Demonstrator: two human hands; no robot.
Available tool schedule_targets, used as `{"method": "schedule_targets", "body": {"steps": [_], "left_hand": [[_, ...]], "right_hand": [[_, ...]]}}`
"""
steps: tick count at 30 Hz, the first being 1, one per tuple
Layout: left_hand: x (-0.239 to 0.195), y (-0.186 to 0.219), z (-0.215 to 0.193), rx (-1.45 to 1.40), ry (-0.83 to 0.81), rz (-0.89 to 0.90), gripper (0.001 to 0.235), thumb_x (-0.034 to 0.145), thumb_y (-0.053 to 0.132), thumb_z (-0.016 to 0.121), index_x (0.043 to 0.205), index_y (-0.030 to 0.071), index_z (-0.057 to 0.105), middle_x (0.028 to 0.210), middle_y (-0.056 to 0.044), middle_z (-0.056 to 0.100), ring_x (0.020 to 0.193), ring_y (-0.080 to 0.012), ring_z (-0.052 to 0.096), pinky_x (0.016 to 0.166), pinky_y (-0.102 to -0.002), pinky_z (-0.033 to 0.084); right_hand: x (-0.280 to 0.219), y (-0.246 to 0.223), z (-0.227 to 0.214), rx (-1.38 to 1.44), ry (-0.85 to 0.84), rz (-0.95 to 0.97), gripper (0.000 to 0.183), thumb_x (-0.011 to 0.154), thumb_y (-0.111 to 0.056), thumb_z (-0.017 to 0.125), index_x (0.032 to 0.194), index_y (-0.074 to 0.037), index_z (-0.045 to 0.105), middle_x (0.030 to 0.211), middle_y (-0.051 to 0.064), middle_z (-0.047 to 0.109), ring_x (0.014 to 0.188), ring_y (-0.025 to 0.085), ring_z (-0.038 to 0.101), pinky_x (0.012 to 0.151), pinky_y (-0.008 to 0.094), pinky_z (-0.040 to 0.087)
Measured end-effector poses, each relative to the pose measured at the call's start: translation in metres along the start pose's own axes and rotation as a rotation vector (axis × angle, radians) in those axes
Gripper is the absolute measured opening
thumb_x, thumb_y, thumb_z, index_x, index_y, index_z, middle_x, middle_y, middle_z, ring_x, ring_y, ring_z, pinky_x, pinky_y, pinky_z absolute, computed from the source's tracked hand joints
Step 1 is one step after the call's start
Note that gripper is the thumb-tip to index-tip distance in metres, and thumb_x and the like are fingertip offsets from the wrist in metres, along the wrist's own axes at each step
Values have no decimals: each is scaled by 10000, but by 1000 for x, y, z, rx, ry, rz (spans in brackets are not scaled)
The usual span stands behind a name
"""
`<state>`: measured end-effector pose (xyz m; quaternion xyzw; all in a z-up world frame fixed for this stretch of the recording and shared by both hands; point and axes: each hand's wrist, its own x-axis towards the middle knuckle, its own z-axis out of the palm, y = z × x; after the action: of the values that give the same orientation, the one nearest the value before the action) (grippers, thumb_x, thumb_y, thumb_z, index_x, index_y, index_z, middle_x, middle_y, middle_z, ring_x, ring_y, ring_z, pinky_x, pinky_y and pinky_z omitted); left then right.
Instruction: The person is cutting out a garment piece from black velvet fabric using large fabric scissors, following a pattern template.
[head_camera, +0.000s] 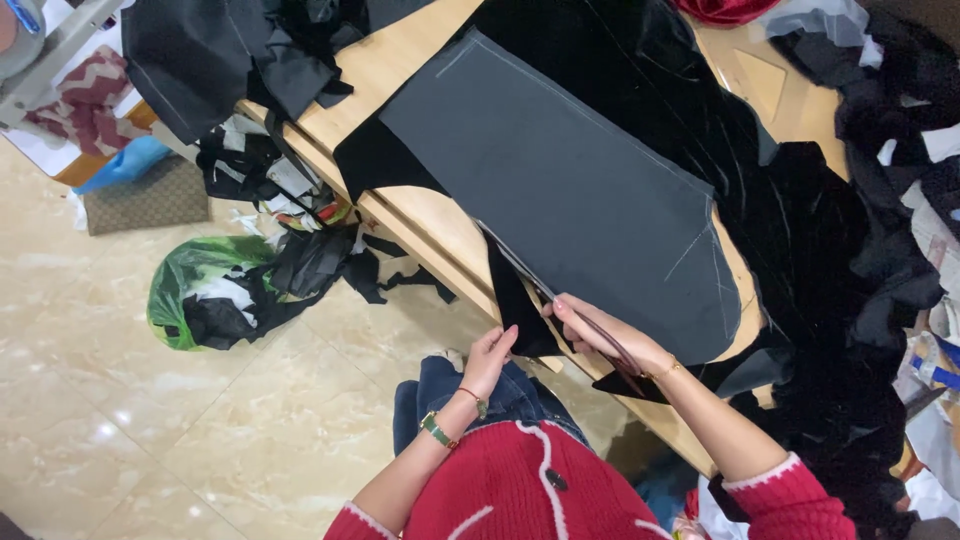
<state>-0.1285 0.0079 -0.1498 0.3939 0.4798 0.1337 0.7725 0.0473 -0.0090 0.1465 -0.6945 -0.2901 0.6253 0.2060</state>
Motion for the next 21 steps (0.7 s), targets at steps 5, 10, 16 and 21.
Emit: {"method": "schedule_targets", "body": {"steps": [5,10,16,21], "left_hand": [[-5,9,-1,3,-6,11,363,947,485,759,845,142,699,729,39,581,764,-52,583,741,-181,543],[-3,5,-3,7,-10,0,336,948,474,753,879,150,693,766,57,591,792,-39,578,763,-174,530],[-10,8,-15,84,-22,56,387,958,501,752,855,129,720,746,39,605,784,-63,559,786,-231,523],[-68,76,-29,454,54,410,349,997,327,700,731,122,606,759,-56,617,797,-186,643,786,-304,508]], "right_hand": [[15,10,1,-14,16,-7,547,1041,-617,336,1138,-121,543,750,-59,289,605,62,303,536,206,302],[46,45,-6,-90,56,-13,525,1043,-583,372,1122,-108,580,678,-44,349,529,74,359,472,216,319],[20,39,1,-139,74,-29,558,1032,-574,343,1188,-99,589,682,-9,418,550,98,426,488,246,371],[-34,75,9,31,63,-105,483,1025,-471,304,1214,-149,611,756,-21,455,620,82,455,542,208,410]]}}
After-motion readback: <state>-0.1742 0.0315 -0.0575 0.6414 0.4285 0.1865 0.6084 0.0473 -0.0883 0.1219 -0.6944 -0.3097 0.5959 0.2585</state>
